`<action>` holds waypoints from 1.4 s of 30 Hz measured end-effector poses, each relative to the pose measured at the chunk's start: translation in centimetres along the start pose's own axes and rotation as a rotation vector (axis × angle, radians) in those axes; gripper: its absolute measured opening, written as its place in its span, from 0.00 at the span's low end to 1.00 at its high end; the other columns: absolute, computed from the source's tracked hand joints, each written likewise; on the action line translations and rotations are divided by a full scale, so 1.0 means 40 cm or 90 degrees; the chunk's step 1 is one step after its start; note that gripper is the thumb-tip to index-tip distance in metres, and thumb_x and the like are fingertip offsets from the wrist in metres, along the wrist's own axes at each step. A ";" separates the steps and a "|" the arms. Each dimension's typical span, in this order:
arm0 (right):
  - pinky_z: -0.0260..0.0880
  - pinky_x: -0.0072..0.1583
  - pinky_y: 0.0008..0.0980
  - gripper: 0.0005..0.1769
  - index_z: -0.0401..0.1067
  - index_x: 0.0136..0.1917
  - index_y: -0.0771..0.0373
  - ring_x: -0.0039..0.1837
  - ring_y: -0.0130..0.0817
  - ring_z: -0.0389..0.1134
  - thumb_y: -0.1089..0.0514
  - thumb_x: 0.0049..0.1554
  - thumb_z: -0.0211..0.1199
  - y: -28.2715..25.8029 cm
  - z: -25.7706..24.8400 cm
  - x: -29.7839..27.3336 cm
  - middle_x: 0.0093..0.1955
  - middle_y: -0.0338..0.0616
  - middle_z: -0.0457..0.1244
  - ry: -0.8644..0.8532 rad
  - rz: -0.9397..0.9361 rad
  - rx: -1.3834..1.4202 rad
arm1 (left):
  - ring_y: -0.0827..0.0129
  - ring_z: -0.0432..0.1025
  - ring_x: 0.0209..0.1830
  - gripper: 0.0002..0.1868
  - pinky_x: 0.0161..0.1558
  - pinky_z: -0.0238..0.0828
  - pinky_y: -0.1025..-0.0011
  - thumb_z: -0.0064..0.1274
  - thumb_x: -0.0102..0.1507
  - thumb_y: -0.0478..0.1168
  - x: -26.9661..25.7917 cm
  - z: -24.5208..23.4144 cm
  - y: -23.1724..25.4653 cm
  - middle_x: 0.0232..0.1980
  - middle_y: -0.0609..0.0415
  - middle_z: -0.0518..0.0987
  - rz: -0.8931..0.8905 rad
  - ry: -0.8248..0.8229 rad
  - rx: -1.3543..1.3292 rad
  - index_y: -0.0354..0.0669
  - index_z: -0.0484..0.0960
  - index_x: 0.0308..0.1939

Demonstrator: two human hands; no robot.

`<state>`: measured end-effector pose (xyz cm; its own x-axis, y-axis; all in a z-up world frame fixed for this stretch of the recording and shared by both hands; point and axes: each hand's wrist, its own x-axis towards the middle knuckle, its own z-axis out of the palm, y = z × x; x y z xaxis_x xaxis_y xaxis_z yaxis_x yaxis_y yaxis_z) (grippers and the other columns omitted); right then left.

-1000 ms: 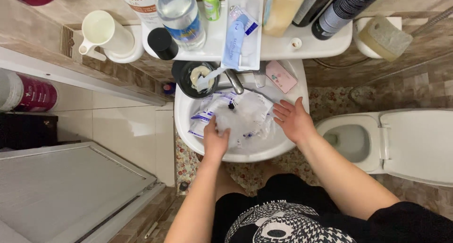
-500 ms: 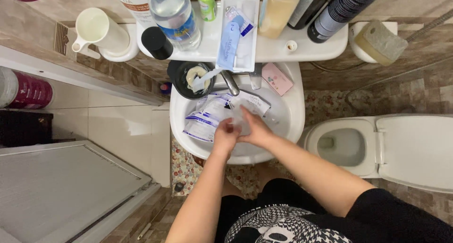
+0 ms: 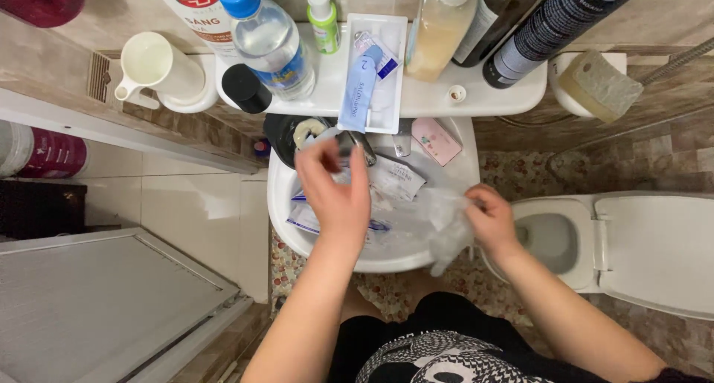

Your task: The recorder prepares hair dye by squeezing cream from a tube into a bowl and mixing it with a brush, then collects the trash and moves to the kitchen.

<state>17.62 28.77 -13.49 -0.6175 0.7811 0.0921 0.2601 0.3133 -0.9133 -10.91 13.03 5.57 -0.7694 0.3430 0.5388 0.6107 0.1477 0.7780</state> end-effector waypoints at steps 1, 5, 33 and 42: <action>0.71 0.59 0.44 0.04 0.78 0.44 0.62 0.53 0.45 0.71 0.67 0.54 0.66 -0.001 -0.019 -0.004 0.45 0.49 0.69 0.004 0.031 0.005 | 0.63 0.71 0.38 0.17 0.40 0.74 0.69 0.64 0.68 0.37 0.025 0.012 0.008 0.43 0.55 0.70 -0.104 -0.001 -0.056 0.43 0.74 0.56; 0.68 0.61 0.38 0.06 0.76 0.38 0.65 0.54 0.38 0.69 0.71 0.53 0.60 -0.029 -0.044 -0.042 0.48 0.47 0.69 0.041 0.093 0.055 | 0.59 0.81 0.40 0.28 0.39 0.80 0.67 0.66 0.68 0.46 0.108 0.036 0.020 0.48 0.47 0.76 -0.314 -0.085 -0.082 0.37 0.70 0.64; 0.67 0.43 0.28 0.18 0.80 0.48 0.60 0.38 0.30 0.66 0.68 0.51 0.52 -0.148 -0.078 -0.027 0.38 0.44 0.67 0.131 0.334 0.177 | 0.65 0.79 0.18 0.16 0.19 0.84 0.69 0.57 0.67 0.36 0.091 -0.002 -0.023 0.27 0.44 0.77 -0.517 -0.097 -0.230 0.24 0.84 0.53; 0.64 0.40 0.29 0.18 0.81 0.48 0.62 0.36 0.29 0.65 0.59 0.50 0.54 -0.028 -0.058 -0.016 0.37 0.45 0.67 0.091 0.354 0.232 | 0.70 0.76 0.19 0.15 0.23 0.81 0.71 0.54 0.71 0.37 0.087 -0.100 0.031 0.23 0.47 0.77 -0.519 -0.107 -0.223 0.24 0.82 0.54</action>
<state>19.44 29.16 -11.59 -0.3542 0.8449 -0.4008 0.2283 -0.3375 -0.9132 -13.60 10.71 9.69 -0.8842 0.3905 -0.2564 -0.2260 0.1227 0.9664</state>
